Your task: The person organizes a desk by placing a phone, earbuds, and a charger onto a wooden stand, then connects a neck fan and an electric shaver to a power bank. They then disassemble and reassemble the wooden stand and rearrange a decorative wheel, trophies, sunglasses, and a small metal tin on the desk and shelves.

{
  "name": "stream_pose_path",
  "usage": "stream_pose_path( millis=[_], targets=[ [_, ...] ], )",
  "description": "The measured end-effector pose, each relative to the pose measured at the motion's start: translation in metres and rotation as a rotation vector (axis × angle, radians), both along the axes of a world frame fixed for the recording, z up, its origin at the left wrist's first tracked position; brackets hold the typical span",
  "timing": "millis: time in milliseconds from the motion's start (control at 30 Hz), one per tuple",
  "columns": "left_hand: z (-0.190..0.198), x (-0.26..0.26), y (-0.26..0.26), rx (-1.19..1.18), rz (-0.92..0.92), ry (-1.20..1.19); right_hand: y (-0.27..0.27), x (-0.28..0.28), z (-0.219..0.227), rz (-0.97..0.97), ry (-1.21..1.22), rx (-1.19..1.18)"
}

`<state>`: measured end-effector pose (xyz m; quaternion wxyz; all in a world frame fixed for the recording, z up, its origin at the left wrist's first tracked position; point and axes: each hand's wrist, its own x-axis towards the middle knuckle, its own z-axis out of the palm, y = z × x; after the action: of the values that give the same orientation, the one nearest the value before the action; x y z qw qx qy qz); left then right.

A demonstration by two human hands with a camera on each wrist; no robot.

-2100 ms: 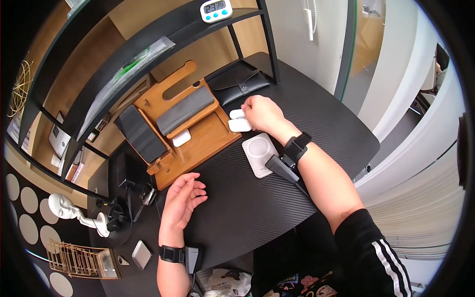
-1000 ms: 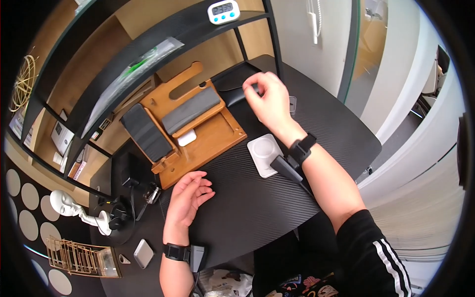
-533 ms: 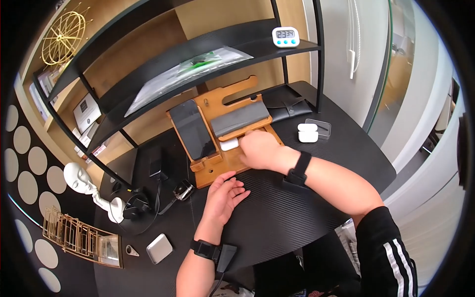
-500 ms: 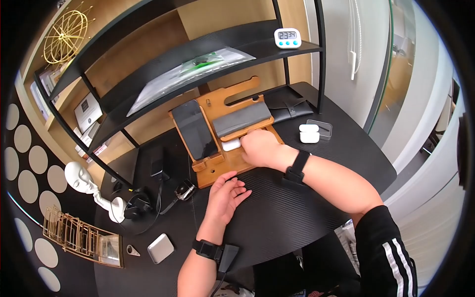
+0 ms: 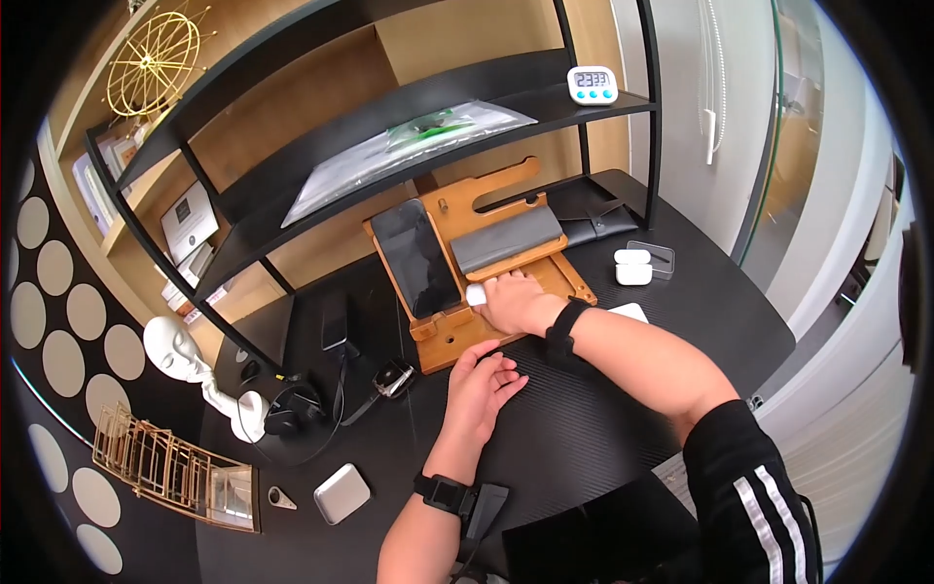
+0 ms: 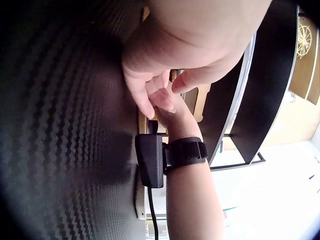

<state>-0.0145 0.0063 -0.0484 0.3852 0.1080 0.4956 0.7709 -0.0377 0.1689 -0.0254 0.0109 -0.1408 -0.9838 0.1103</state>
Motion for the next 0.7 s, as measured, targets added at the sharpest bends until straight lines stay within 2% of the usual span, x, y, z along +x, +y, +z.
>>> stream_pose_path(
  millis=[100, 167, 233, 300, 367, 433, 467, 500, 567, 600, 633, 700],
  targets=[
    [-0.003, 0.0, 0.001, -0.006, 0.001, 0.027, 0.003, 0.012, -0.003, -0.002, 0.052, -0.005],
    [-0.001, 0.001, 0.001, 0.008, 0.014, 0.002, 0.002, 0.026, 0.005, 0.002, -0.033, 0.035],
    [-0.002, 0.0, 0.001, 0.015, 0.034, -0.02, -0.001, 0.043, 0.015, -0.006, -0.018, 0.21],
    [-0.003, 0.001, 0.003, -0.012, 0.036, 0.001, -0.001, 0.063, 0.017, 0.02, 0.173, 0.225],
    [0.005, 0.004, 0.002, -0.039, 0.01, 0.032, -0.007, 0.088, 0.021, 0.134, 0.375, 0.24],
    [0.007, 0.008, 0.0, -0.003, -0.057, 0.112, -0.015, 0.107, 0.027, 0.256, 0.442, 0.133],
    [0.008, 0.011, -0.001, 0.009, -0.059, 0.138, -0.02, 0.115, 0.026, 0.261, 0.48, 0.05],
    [0.008, 0.013, 0.0, 0.023, -0.059, 0.168, -0.025, 0.123, 0.028, 0.242, 0.394, -0.058],
    [0.001, 0.012, -0.001, 0.027, -0.094, 0.196, -0.023, 0.127, 0.023, 0.277, 0.29, -0.472],
    [-0.001, 0.012, -0.001, -0.003, -0.146, 0.242, -0.015, 0.125, 0.021, 0.235, 0.139, -0.718],
    [0.001, 0.013, -0.001, 0.01, -0.139, 0.237, -0.008, 0.122, 0.017, 0.239, 0.13, -0.706],
    [0.004, 0.013, -0.002, -0.021, -0.089, 0.153, 0.0, 0.116, 0.008, 0.145, -0.017, -1.252]
  ],
)
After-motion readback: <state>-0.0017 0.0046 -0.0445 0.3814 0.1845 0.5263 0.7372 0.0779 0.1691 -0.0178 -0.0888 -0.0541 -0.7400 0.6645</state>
